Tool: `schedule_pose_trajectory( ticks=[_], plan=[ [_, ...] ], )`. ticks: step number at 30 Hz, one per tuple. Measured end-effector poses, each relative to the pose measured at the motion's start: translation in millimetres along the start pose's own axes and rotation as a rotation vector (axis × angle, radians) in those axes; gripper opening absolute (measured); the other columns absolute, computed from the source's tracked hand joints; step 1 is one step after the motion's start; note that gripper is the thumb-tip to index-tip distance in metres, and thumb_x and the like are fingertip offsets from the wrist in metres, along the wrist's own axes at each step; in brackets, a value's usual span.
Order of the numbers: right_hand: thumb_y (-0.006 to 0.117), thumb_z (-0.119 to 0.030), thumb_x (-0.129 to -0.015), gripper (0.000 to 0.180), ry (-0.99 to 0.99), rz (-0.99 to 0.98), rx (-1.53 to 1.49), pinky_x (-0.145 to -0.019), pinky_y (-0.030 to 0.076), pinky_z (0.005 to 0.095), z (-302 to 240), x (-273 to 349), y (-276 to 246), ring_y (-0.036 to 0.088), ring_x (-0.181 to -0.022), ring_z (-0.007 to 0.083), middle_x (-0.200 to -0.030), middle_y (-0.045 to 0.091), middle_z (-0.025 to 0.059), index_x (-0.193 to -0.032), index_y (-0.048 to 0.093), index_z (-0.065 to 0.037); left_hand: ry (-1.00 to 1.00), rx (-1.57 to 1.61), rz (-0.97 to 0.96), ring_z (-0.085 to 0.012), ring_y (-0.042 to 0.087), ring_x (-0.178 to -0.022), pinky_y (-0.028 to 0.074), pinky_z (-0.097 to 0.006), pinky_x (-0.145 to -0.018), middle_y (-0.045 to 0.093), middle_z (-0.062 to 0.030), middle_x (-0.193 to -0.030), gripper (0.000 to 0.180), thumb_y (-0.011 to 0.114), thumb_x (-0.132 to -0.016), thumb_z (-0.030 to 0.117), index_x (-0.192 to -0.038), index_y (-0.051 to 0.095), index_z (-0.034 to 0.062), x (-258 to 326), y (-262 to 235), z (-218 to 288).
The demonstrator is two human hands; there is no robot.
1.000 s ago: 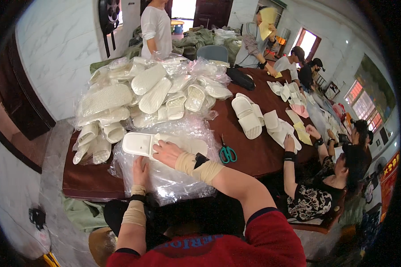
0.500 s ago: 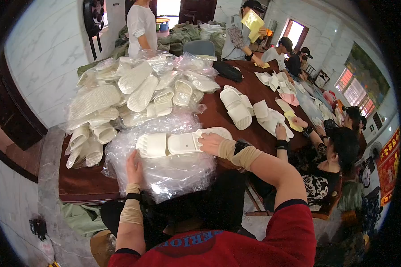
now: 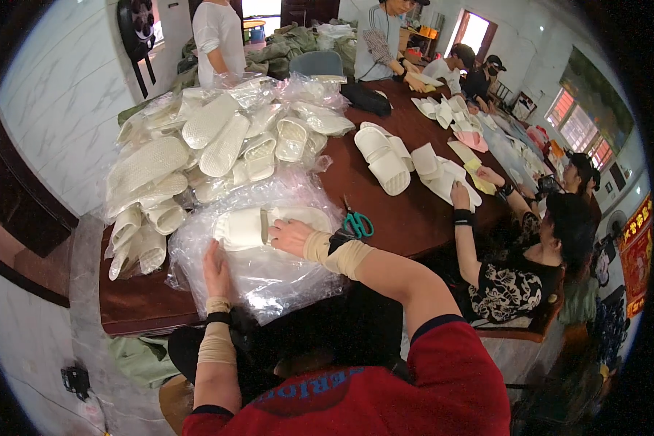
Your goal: The recorder is using scissors to trim excess material or threads from white plastic slipper components.
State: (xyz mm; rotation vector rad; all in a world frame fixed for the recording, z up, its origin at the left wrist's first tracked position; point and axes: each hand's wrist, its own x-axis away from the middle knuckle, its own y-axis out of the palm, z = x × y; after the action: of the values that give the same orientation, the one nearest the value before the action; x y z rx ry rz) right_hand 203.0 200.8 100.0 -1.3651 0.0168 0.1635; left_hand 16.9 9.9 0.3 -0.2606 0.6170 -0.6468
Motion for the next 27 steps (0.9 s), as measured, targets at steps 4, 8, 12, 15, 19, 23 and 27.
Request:
schedule_pose_trajectory(
  ticks=[4,8,12,15,19,23,27],
  plan=[
    [0.054,-0.016,-0.077,0.011,0.103,0.101,0.01,-0.072,0.049,0.0338,2,11,-1,0.05,-0.095,0.0231,-0.094,0.049,0.0049,-0.084,0.061,-0.013,0.0,0.014,0.028,-0.0333,0.04,-0.127,0.031,-0.038,-0.107,0.045,-0.0179,-0.135,0.053,0.048,-0.079,-0.009,-0.13,0.047,0.0034,-2,2,8],
    [0.053,-0.015,-0.077,0.012,0.141,0.144,-0.035,-0.071,0.05,0.0334,2,22,-18,0.05,-0.095,0.0229,-0.093,0.049,0.0049,-0.086,0.061,-0.013,0.013,-0.013,-0.013,-0.0326,0.039,-0.127,0.03,-0.038,-0.107,0.044,-0.0174,-0.135,0.054,0.048,-0.079,-0.009,-0.132,0.046,0.0036,-3,-2,16],
    [0.054,-0.014,-0.076,0.013,0.039,0.079,-0.034,-0.071,0.051,0.0337,-5,21,-29,0.05,-0.096,0.0235,-0.096,0.05,0.0055,-0.087,0.061,-0.013,0.004,-0.038,-0.049,-0.0324,0.04,-0.126,0.031,-0.038,-0.106,0.045,-0.017,-0.134,0.057,0.049,-0.08,-0.009,-0.136,0.043,0.0047,-5,-2,10],
    [0.055,-0.015,-0.076,0.015,0.037,0.07,-0.043,-0.073,0.051,0.034,-4,22,-20,0.05,-0.098,0.0241,-0.098,0.051,0.006,-0.089,0.062,-0.012,0.017,-0.101,-0.074,-0.0324,0.041,-0.125,0.032,-0.038,-0.105,0.044,-0.0171,-0.135,0.058,0.048,-0.081,-0.008,-0.137,0.041,0.0052,-4,-1,6],
    [0.057,-0.016,-0.076,0.018,0.214,0.052,-0.142,-0.075,0.051,0.0347,0,26,-20,0.051,-0.1,0.0249,-0.101,0.051,0.0059,-0.094,0.063,-0.014,-0.088,0.136,0.016,-0.033,0.043,-0.123,0.033,-0.039,-0.104,0.045,-0.0177,-0.134,0.057,0.048,-0.083,-0.004,-0.138,0.039,0.0059,0,6,14],
    [0.061,-0.019,-0.078,0.019,0.344,0.102,-0.144,-0.078,0.05,0.0367,24,38,-41,0.053,-0.098,0.0254,-0.103,0.053,0.0058,-0.096,0.064,-0.017,-0.003,-0.103,-0.039,-0.0335,0.043,-0.122,0.032,-0.04,-0.104,0.048,-0.0165,-0.132,0.054,0.05,-0.084,-0.002,-0.137,0.04,0.0068,2,-2,8],
    [0.062,-0.025,-0.078,0.021,0.409,0.185,-0.071,-0.079,0.047,0.0368,78,65,-64,0.054,-0.092,0.0255,-0.095,0.053,0.0063,-0.096,0.063,-0.014,-0.003,-0.113,-0.026,-0.0327,0.044,-0.122,0.031,-0.04,-0.104,0.05,-0.0143,-0.132,0.052,0.051,-0.084,0.0,-0.135,0.043,0.0075,5,-7,3]
  ],
)
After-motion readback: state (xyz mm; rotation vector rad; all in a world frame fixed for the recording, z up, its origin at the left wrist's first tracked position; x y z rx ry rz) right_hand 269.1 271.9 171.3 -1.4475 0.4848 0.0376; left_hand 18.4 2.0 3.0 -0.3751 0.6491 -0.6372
